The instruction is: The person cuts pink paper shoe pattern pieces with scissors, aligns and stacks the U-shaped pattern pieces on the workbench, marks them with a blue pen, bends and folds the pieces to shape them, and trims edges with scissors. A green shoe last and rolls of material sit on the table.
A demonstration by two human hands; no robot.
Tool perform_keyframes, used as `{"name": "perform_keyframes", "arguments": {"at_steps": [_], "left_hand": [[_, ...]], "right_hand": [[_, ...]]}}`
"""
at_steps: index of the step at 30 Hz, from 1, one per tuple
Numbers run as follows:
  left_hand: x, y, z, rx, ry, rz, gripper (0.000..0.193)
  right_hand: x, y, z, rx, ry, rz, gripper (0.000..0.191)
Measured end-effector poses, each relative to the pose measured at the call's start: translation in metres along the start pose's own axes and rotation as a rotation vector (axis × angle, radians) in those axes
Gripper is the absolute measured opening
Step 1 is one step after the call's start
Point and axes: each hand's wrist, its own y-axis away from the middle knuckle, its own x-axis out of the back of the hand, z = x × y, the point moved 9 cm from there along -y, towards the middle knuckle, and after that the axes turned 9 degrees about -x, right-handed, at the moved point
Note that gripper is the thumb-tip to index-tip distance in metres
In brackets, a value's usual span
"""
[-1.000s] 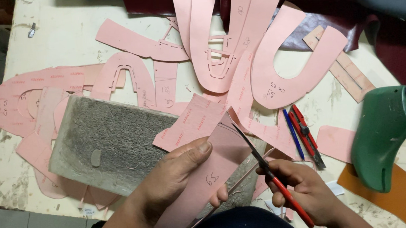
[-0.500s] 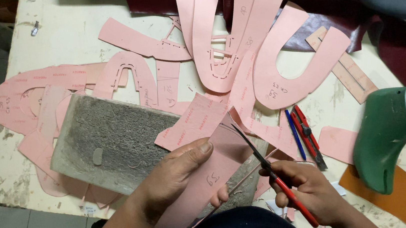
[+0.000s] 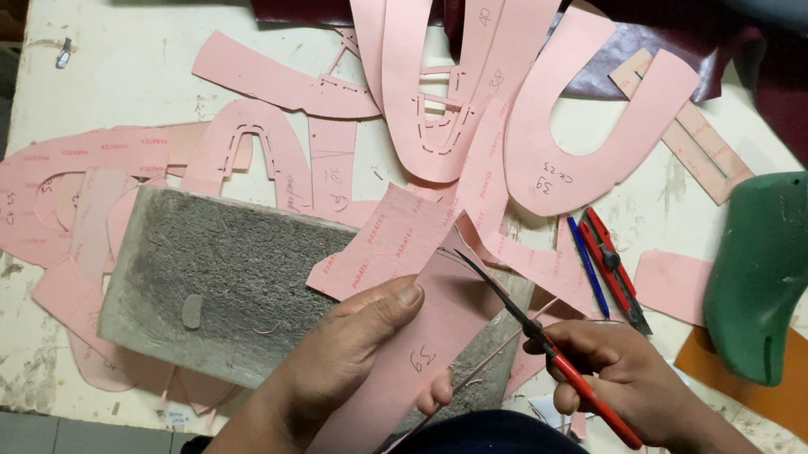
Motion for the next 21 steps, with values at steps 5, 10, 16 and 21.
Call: {"name": "perform_keyframes", "arguments": {"at_steps": [5,10,16,21], "left_hand": [[0.003,-0.003,-0.007,0.016,0.021,0.003,0.051],[0.0,-0.007,-0.015,0.025,0.007,-0.022,0.048],[0.0,-0.006,-0.015,0.017,-0.022,-0.02,0.047],[-0.001,-0.005,-0.015,0.021,-0.026,-0.026,0.047]], "right_hand": [[-0.001,-0.001,-0.001,-0.006,-0.035,-0.026,0.031],[-0.001,0.0,-0.01,-0.016,0.125,0.024,0.048],[-0.003,-0.001,-0.007,-0.038,0.036,0.009,0.054],[0.002,-0.002,-0.001,-0.042,0.028,0.028,0.051]]}}
